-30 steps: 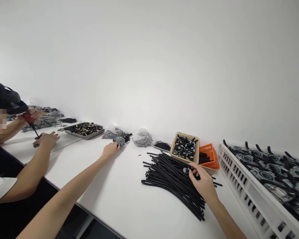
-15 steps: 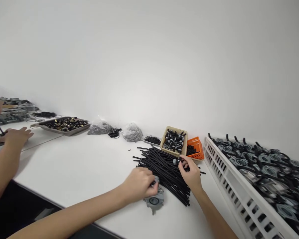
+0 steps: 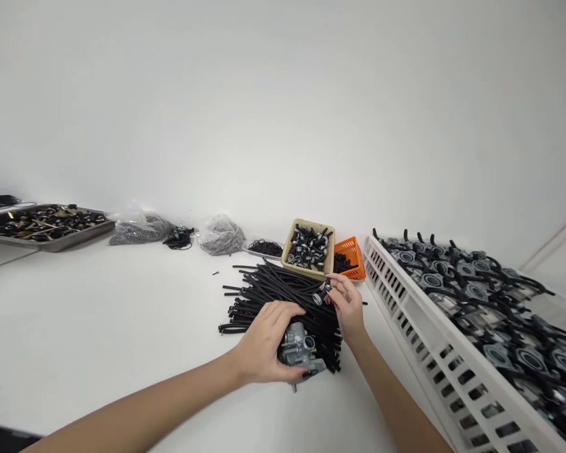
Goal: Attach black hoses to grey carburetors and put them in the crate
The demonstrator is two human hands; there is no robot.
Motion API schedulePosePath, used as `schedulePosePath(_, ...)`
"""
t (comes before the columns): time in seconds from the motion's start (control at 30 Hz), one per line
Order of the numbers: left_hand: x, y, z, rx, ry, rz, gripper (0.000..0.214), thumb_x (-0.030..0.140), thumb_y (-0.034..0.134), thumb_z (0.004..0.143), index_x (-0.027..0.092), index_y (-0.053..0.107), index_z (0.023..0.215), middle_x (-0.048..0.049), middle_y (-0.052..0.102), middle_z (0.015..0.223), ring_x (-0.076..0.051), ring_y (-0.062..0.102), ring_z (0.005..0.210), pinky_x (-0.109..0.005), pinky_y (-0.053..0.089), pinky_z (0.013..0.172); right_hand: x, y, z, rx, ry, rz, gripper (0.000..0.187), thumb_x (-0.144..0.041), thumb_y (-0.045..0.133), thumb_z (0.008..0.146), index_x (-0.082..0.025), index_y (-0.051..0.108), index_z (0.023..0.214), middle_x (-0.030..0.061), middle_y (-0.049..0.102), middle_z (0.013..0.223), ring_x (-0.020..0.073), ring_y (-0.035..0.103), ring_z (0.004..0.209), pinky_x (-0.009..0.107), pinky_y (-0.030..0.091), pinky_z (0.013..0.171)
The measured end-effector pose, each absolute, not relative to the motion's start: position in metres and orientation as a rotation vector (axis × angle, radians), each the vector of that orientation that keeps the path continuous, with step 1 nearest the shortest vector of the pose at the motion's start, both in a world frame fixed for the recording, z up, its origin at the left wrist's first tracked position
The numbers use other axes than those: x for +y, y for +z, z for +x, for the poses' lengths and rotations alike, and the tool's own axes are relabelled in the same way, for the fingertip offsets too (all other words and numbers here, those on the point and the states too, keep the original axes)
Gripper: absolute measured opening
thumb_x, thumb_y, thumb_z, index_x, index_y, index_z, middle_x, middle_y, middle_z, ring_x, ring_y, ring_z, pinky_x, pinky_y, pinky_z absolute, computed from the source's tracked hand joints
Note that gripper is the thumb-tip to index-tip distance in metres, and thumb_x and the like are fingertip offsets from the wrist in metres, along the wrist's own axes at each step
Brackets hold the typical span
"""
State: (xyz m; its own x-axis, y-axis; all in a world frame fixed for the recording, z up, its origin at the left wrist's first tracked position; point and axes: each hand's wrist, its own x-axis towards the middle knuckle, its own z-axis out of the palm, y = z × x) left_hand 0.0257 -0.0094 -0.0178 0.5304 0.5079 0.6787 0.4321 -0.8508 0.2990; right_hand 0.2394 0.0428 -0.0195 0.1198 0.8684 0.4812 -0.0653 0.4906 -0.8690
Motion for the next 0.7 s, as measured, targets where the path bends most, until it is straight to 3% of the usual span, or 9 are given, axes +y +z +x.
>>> schedulePosePath(0.07,-0.009,-0.019,0.026,0.738,1.115,2.672,0.08,0.063,0.068,0.065,0.018,0.052,0.129,-0.0132,0.066,0.12,-0.03,0.057,0.111,-0.046,0.037,0.102,0.036,-0.014,0.238,-1.309,0.875,-0.78,0.028,-0.032,0.066,0.08,-0.019,0.062,0.104,0.0055,0.067,0.084,0.0158,0.061,0.069,0.027,0.05,0.06)
schedulePosePath(0.13,-0.008,-0.018,0.027,0.683,1.07,2.692,0.083,0.064,0.072,0.059,0.019,0.056,0.127,-0.0114,0.068,0.119,-0.031,0.057,0.114,-0.047,0.032,0.108,0.028,-0.007,0.235,-1.377,0.899,-0.746,0.025,-0.033,0.066,0.081,-0.02,0.063,0.103,0.0051,0.067,0.083,0.0169,0.062,0.073,0.028,0.05,0.063)
schedulePosePath(0.27,-0.003,-0.017,0.029,0.765,1.079,2.639,0.065,0.058,0.072,0.061,0.022,0.065,0.115,-0.009,0.072,0.112,-0.03,0.061,0.111,-0.047,0.03,0.108,0.018,0.0,0.228,-1.529,0.931,-0.678,0.024,-0.034,0.065,0.083,-0.02,0.064,0.102,0.0041,0.067,0.081,0.0168,0.063,0.073,0.029,0.051,0.065)
schedulePosePath(0.47,0.011,-0.023,0.025,0.855,1.057,2.566,0.038,0.046,0.062,0.074,0.022,0.067,0.103,-0.0075,0.073,0.111,-0.027,0.063,0.109,-0.046,0.029,0.108,0.017,-0.002,0.225,-1.603,0.904,-0.665,0.026,-0.036,0.064,0.086,-0.021,0.063,0.107,0.0067,0.069,0.088,0.0179,0.065,0.08,0.031,0.053,0.07)
schedulePosePath(0.7,0.013,-0.026,0.024,0.87,1.002,2.57,0.034,0.043,0.057,0.079,0.022,0.065,0.104,-0.0073,0.072,0.112,-0.025,0.063,0.109,-0.045,0.028,0.11,0.017,-0.001,0.225,-1.654,0.89,-0.668,0.025,-0.035,0.064,0.087,-0.021,0.064,0.107,0.0079,0.07,0.094,0.0198,0.067,0.087,0.035,0.055,0.08)
